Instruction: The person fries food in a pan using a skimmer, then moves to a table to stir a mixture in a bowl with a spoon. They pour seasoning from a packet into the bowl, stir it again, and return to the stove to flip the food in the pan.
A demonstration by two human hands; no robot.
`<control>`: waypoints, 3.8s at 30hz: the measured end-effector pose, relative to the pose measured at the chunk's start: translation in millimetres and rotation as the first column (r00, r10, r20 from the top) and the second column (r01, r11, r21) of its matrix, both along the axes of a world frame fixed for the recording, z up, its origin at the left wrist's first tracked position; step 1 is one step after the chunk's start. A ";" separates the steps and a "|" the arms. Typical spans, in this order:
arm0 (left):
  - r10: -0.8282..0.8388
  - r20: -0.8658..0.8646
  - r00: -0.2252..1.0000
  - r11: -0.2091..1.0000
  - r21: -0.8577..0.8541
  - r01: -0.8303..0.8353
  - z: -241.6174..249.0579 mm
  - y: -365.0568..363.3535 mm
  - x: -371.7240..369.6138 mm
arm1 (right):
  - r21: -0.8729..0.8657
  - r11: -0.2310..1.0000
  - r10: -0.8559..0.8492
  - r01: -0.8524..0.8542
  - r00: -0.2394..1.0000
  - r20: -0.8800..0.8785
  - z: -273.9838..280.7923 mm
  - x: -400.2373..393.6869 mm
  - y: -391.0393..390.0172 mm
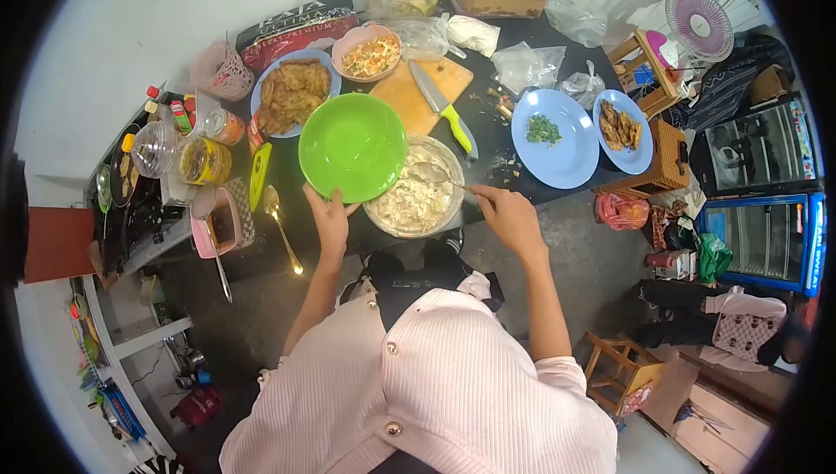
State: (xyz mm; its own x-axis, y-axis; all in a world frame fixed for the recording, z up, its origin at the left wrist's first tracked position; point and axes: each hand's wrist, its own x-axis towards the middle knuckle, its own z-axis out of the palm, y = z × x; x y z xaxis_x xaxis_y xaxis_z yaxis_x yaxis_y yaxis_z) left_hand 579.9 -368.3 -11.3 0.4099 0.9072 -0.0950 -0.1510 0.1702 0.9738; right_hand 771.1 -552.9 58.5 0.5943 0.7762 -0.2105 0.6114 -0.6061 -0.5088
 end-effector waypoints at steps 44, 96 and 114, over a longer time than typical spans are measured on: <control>-0.320 -0.009 0.947 0.860 -0.423 0.287 -65.8 -56.1 -18.1 | -0.230 0.459 0.807 -0.858 0.511 -0.296 -51.9 91.6 182.5; -0.360 -0.024 0.933 0.859 -0.399 0.321 -38.2 -46.5 -12.3 | -0.291 0.819 0.548 -0.495 0.825 0.139 30.7 21.6 67.0; -0.405 -0.073 0.911 0.862 -0.364 0.354 -49.8 -47.5 -17.0 | -0.419 0.791 0.603 -0.446 0.683 0.411 -25.8 32.5 128.1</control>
State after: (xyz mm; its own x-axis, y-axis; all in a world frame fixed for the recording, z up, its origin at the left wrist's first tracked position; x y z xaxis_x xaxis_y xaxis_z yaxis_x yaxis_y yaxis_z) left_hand 562.9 -415.8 -61.1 0.6746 0.5864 -0.4483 0.1276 0.5056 0.8533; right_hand 803.6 -424.8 32.7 0.1814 0.9508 -0.2512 0.9822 -0.1627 0.0935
